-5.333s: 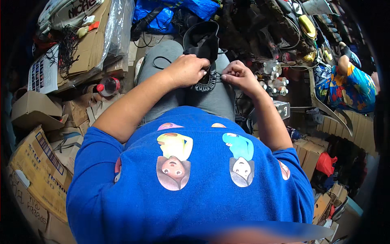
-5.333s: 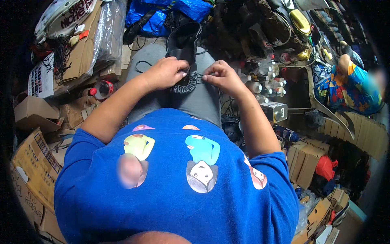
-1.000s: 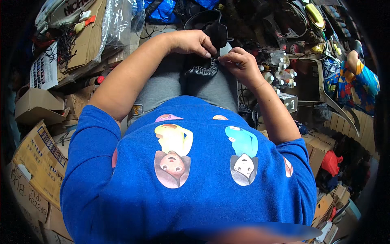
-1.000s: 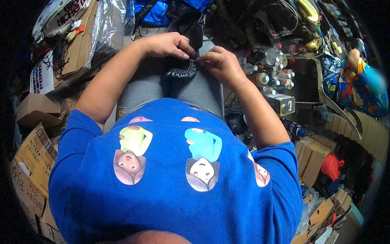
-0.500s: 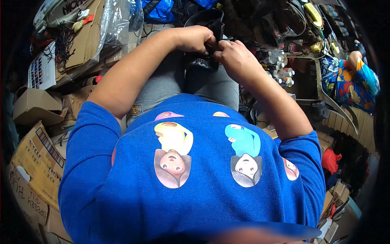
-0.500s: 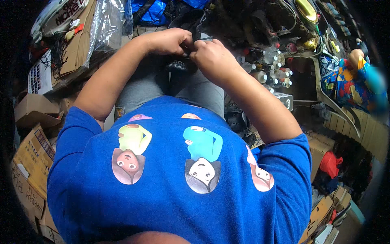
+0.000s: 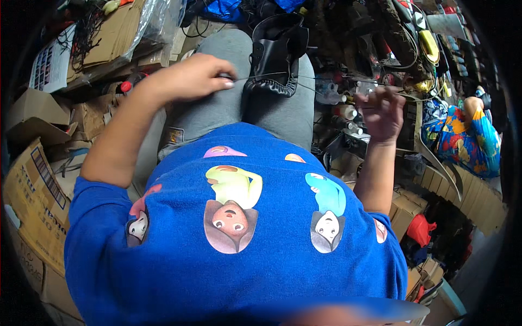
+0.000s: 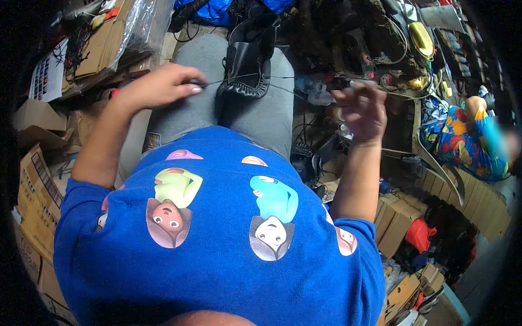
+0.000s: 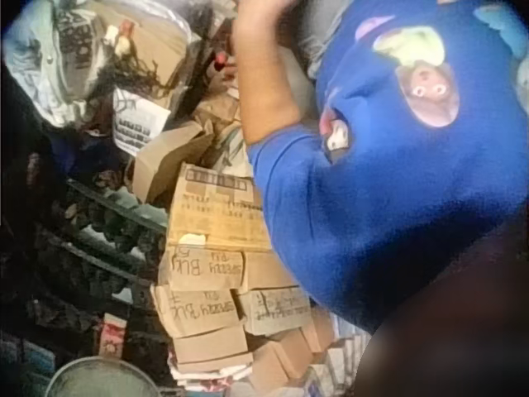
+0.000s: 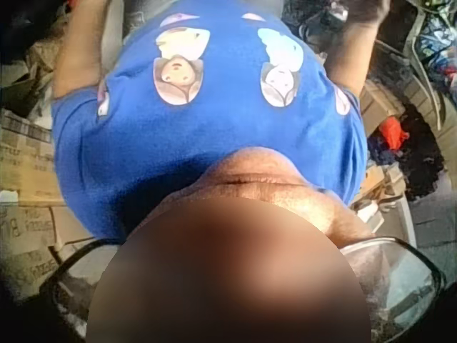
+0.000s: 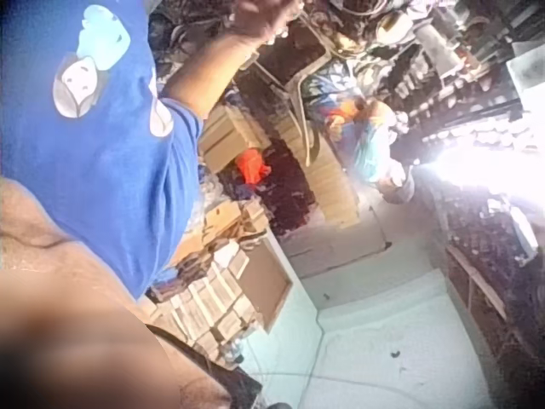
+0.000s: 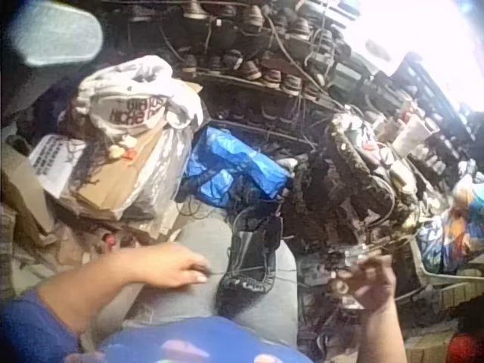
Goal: Stitching leather components of a shoe upper by hand.
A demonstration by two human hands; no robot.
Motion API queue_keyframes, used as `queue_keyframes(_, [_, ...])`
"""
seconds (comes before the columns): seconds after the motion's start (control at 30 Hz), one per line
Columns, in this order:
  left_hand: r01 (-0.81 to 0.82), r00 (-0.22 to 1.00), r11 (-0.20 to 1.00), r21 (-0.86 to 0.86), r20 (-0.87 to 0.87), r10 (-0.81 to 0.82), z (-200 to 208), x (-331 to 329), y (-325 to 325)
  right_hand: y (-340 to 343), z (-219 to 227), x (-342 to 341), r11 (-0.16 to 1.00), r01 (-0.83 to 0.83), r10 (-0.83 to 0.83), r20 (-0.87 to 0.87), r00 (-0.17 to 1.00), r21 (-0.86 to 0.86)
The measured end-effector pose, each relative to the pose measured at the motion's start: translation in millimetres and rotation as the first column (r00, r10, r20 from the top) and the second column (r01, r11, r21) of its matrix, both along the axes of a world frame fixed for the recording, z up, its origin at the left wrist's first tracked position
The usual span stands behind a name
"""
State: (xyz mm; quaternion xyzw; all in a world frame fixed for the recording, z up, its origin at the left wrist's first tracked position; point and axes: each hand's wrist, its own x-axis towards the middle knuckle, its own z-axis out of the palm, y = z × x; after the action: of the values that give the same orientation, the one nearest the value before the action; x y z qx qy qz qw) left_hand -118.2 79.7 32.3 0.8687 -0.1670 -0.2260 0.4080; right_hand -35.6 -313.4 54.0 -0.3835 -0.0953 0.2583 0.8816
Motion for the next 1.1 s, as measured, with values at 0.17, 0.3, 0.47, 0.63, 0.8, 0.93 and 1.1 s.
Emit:
queue_keyframes(0.17, [-0.280,0.953,0.946,0.163,-0.072,0.294,-4.1,25.8,45.7,-25.6,-10.9,15.9,0.441,-0.018,0.238,0.097,0.966,-0.897])
queue_keyframes(0.3, [-0.550,0.816,0.326,-0.769,-0.412,0.405,5.7,39.3,-32.7,17.5,-57.5,-12.8,-0.076,0.115,0.439,0.070,0.896,-0.990])
queue_keyframes(0.47, [-0.645,0.763,0.046,-0.763,-0.646,-0.021,-43.3,47.0,5.6,-6.5,-78.3,-29.0,-0.085,0.540,0.693,0.339,0.636,-0.838])
queue_keyframes(0.63, [-0.673,0.738,0.102,-0.733,-0.654,0.168,-36.5,43.0,5.1,-19.7,-115.2,-44.5,0.006,0.460,0.505,0.399,0.765,-0.888])
queue_keyframes(0.8, [-0.590,0.807,0.793,-0.152,-0.093,0.583,-41.8,49.9,67.3,-22.9,-95.9,-35.9,0.745,0.062,-0.284,-0.233,0.930,-0.664])
queue_keyframes(0.93, [-0.480,0.877,0.870,-0.111,-0.050,0.477,29.3,81.3,-6.6,-21.5,-96.6,-37.7,0.630,0.130,-0.426,-0.201,0.882,-0.765])
queue_keyframes(1.1, [-0.335,0.917,0.933,0.129,0.272,0.292,2.7,133.7,-84.8,-17.3,-98.8,-37.5,0.535,0.060,-0.247,-0.089,0.965,-0.842])
